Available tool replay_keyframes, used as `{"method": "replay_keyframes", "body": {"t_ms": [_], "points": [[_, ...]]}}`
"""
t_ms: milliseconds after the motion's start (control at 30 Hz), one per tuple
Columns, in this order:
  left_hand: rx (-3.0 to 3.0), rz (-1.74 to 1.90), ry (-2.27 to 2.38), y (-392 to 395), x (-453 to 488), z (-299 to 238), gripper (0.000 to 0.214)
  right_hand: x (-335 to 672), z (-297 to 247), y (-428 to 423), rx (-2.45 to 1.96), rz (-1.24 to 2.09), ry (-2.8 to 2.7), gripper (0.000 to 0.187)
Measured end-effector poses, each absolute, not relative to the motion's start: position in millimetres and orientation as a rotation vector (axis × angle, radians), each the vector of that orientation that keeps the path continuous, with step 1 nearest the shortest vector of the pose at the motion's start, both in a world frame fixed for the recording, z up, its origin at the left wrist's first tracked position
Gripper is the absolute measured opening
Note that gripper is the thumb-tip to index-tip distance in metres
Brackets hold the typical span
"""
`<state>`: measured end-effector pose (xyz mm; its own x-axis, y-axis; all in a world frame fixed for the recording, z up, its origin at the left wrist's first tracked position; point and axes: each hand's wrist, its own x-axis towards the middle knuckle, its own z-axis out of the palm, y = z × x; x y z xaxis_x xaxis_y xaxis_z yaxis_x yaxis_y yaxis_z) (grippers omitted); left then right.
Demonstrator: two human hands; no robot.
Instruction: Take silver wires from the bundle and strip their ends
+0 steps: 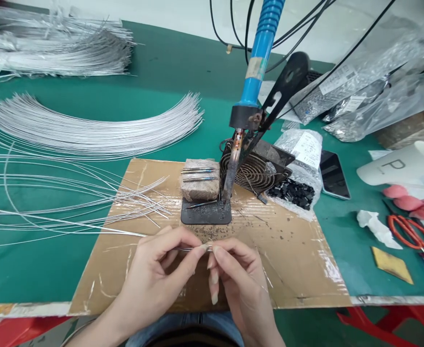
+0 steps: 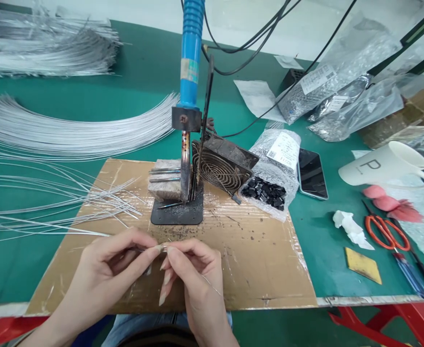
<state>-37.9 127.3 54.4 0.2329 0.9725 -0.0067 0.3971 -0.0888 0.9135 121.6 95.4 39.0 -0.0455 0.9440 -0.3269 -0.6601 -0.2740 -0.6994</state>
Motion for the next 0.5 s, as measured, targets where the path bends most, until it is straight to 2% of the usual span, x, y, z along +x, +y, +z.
{"method": "replay_keyframes", "body": {"t_ms": [500], "points": [[1.727,0.94,1.321,121.9,-34.7,51.6,0.014,109.0,37.4,96.3,-0.835,1.58,-0.309,0.016]]}}
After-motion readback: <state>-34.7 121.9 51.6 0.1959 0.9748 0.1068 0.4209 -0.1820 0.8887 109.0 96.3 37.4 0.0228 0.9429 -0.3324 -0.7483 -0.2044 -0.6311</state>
